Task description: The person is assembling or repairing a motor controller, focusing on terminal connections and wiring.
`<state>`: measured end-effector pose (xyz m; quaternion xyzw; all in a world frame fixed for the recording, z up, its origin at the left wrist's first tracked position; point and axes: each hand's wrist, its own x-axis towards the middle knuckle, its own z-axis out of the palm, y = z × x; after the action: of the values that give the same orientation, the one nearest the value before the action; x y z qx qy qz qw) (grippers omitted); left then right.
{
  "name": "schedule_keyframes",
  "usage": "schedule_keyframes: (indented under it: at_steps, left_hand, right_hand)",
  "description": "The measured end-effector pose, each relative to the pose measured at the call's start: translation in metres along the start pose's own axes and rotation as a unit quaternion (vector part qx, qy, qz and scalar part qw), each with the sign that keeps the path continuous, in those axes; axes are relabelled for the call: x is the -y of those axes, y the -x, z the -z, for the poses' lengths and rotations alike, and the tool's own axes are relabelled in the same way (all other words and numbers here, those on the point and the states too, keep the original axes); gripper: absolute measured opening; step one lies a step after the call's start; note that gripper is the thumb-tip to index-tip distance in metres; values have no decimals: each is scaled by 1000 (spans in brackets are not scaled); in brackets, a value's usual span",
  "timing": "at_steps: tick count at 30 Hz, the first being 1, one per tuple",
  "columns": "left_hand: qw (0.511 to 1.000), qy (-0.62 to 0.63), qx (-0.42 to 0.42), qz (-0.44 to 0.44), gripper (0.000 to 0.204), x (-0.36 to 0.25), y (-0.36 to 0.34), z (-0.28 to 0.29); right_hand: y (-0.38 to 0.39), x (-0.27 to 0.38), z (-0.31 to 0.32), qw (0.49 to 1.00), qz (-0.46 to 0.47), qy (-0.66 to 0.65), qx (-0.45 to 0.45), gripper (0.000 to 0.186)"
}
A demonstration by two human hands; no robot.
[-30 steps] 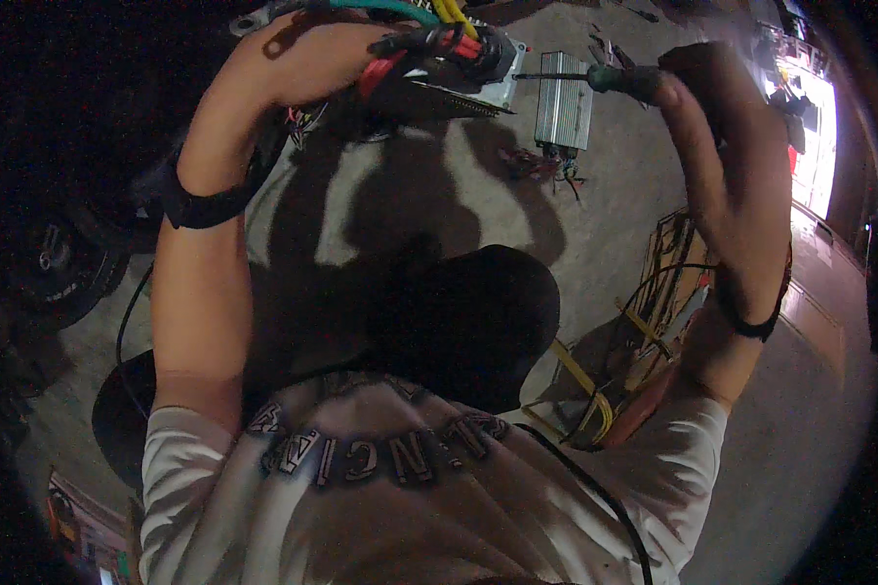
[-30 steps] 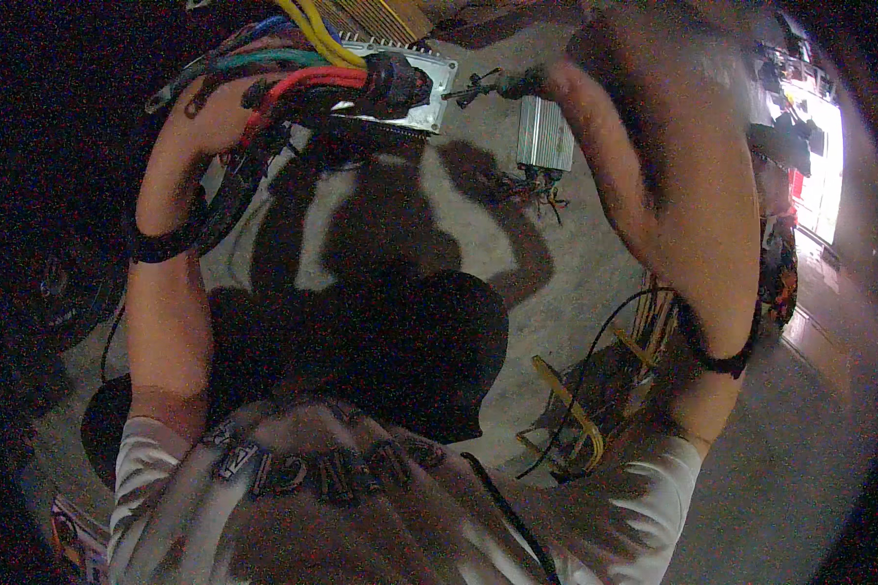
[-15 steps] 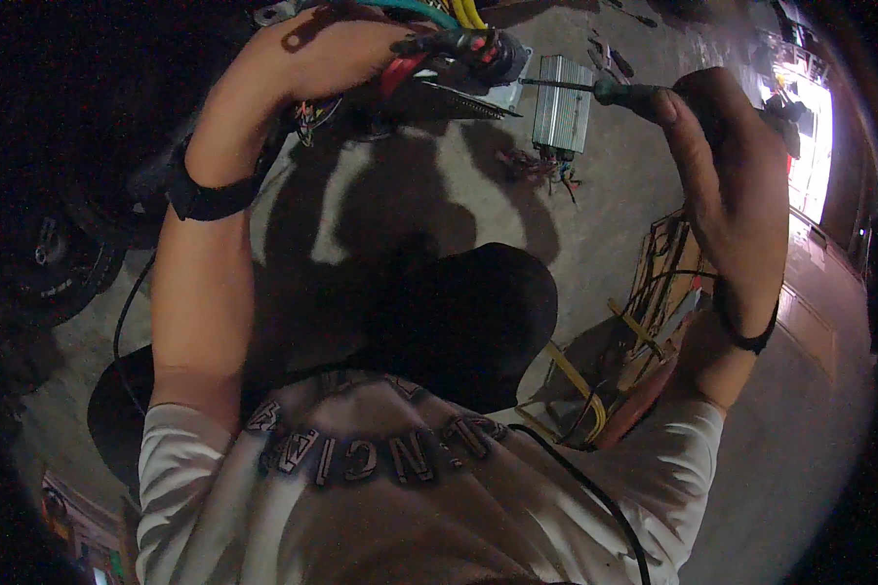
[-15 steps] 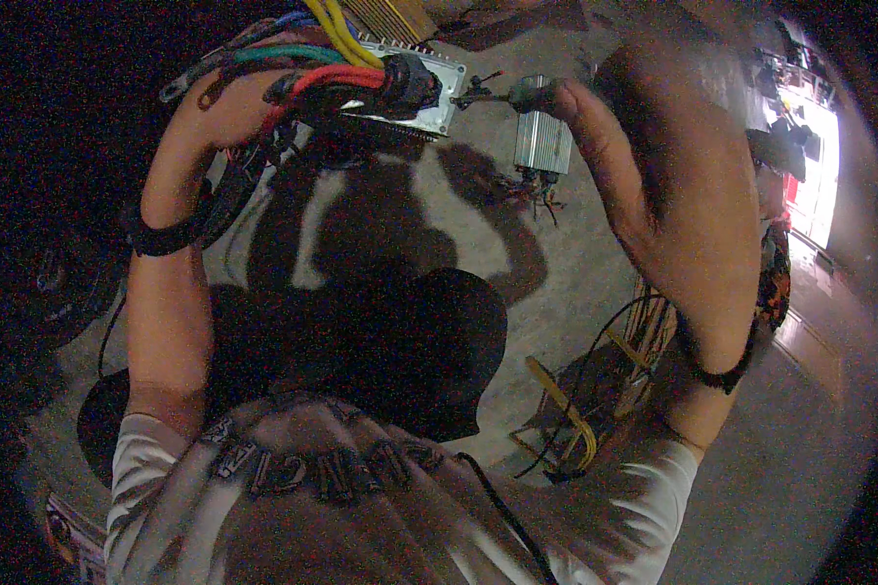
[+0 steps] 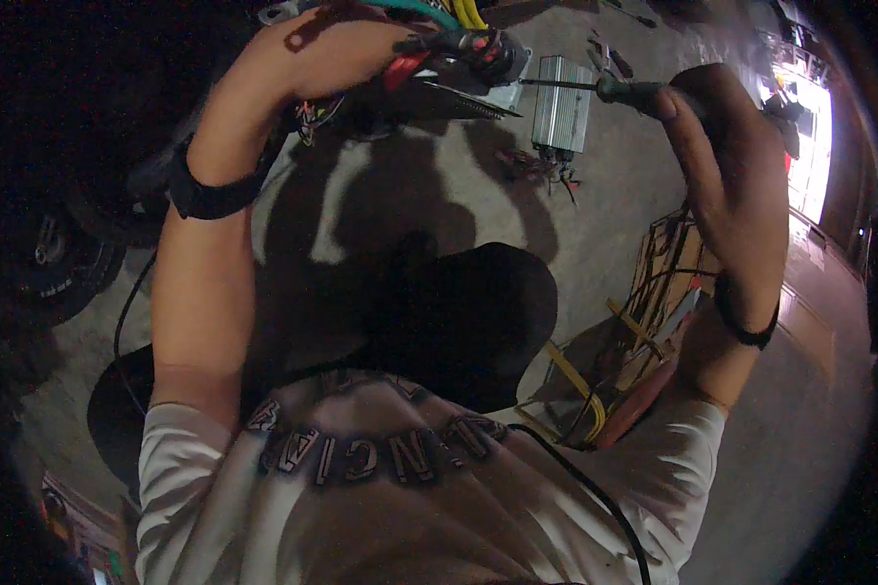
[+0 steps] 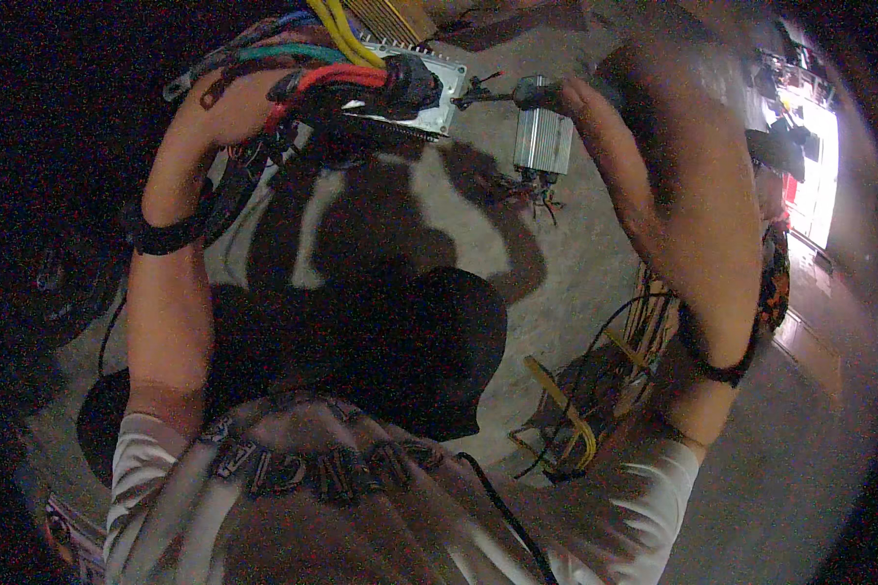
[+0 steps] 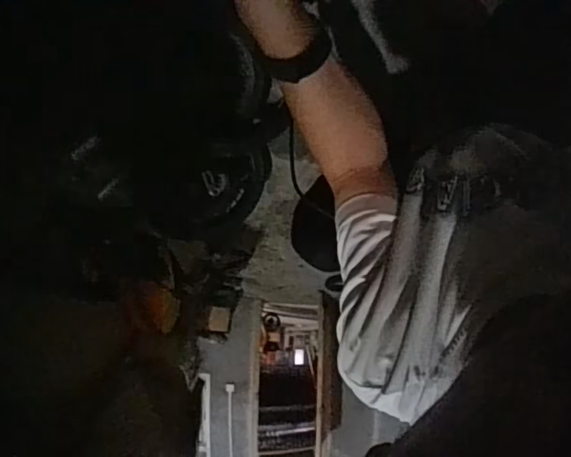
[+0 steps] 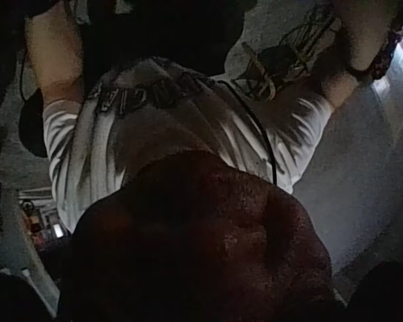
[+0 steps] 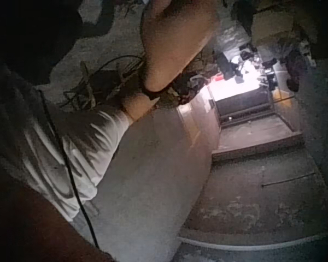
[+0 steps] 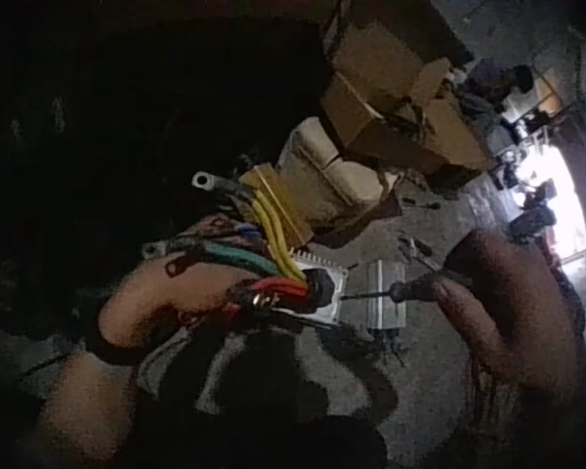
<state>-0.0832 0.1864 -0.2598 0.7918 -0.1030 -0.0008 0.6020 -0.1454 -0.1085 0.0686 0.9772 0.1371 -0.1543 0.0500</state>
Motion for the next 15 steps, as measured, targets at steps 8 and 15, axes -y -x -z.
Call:
schedule_keyframes:
  at_steps: [8, 15]
  left_hand:
    - [1000, -2, -12, 8, 34, -3, 9, 6]
    - [1000, 9, -17, 11, 34, -6, 6, -1]
  right_hand:
    - [9, 10, -12, 988, 110, -27, -103, 28]
    - [8, 6, -16, 984, 89, -90, -123, 26]
